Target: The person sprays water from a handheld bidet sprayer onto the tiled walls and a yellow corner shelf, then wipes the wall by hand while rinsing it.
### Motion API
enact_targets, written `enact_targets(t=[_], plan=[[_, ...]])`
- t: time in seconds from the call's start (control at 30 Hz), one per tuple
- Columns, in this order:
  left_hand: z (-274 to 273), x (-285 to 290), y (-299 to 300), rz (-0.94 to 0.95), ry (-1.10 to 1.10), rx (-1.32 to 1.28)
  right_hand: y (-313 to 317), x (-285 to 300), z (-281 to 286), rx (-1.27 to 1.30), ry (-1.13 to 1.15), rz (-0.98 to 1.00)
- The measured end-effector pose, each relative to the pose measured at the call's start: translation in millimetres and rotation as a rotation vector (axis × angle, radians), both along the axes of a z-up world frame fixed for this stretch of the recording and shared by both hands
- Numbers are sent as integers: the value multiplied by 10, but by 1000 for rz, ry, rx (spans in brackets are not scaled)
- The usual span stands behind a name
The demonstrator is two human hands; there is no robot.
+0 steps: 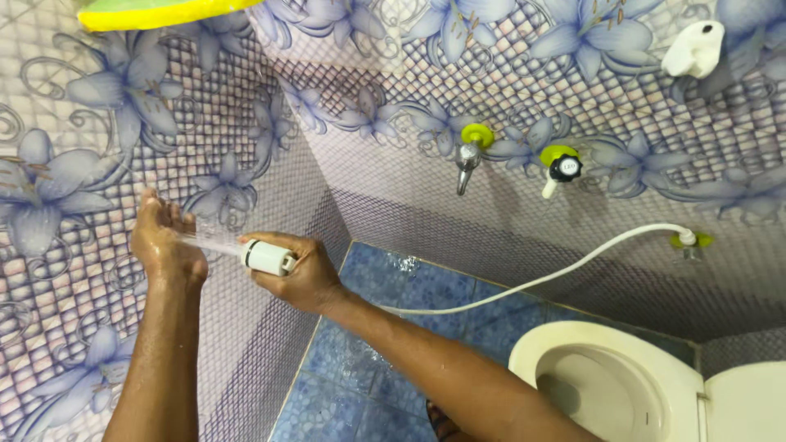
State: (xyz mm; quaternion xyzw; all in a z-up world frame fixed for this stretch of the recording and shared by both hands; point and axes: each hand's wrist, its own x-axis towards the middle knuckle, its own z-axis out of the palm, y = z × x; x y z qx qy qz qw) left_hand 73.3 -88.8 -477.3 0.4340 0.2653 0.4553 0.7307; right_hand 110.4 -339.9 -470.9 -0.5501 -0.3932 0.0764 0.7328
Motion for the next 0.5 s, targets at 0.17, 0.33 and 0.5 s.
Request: enact_targets(t=[0.17,0.33,0.5], plan=[[-100,129,39,-44,-27,-60,-14,147,4,27,224,-164],[-260,240,204,-44,-118,-67,-56,201,-87,20,114,-79],[-59,326,45,-17,-64,-72,-160,397,-23,48,109,-152]])
